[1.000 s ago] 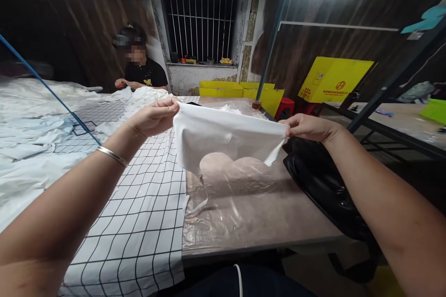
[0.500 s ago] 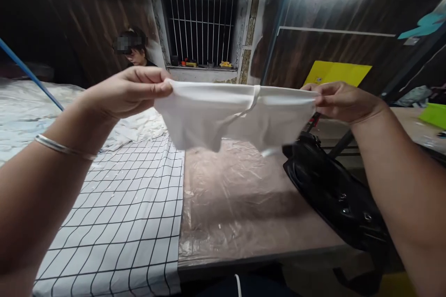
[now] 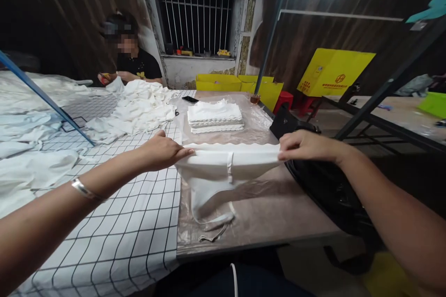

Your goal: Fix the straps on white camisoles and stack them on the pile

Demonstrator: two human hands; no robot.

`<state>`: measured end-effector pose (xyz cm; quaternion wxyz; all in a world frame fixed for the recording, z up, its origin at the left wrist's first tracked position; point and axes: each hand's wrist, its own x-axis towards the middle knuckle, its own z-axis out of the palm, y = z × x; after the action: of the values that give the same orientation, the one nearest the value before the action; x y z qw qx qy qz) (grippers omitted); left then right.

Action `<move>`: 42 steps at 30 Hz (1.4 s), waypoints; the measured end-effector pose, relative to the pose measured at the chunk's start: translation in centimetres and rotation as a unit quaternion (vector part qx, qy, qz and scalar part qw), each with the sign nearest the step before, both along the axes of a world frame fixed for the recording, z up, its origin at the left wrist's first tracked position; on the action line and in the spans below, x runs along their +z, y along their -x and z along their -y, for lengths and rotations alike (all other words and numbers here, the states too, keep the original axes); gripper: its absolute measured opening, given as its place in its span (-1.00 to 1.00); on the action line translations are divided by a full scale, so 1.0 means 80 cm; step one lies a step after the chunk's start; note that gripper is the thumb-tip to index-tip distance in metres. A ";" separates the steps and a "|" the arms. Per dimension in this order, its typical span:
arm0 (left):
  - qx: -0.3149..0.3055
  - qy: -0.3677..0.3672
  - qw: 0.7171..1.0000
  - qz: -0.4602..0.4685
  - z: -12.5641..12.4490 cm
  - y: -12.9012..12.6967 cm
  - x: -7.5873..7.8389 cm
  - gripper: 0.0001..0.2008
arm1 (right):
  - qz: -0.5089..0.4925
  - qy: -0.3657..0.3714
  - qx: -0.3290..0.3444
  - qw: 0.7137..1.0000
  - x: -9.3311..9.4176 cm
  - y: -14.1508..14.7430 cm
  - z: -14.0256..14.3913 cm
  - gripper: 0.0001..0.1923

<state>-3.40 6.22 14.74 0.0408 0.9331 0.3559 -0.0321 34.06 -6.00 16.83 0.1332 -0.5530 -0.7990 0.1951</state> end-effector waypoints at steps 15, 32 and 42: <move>0.135 -0.145 0.978 0.070 -0.046 -0.034 0.045 -0.57 | 0.288 -0.284 -0.131 0.905 -0.013 -0.006 -0.049 -0.65; 0.087 -0.015 0.994 -0.070 0.067 -0.054 -0.129 -0.67 | -0.057 -0.146 -0.254 0.955 -0.222 0.161 0.050 -0.75; 0.055 -0.135 0.989 0.004 0.082 -0.075 -0.098 -0.55 | -0.407 0.119 -0.202 0.883 -0.151 0.198 -0.040 -0.73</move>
<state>2.63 -0.32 6.92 -0.0823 0.9091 0.4077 0.0224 18.21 -2.79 4.77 0.4159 -0.5864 -0.5163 0.4654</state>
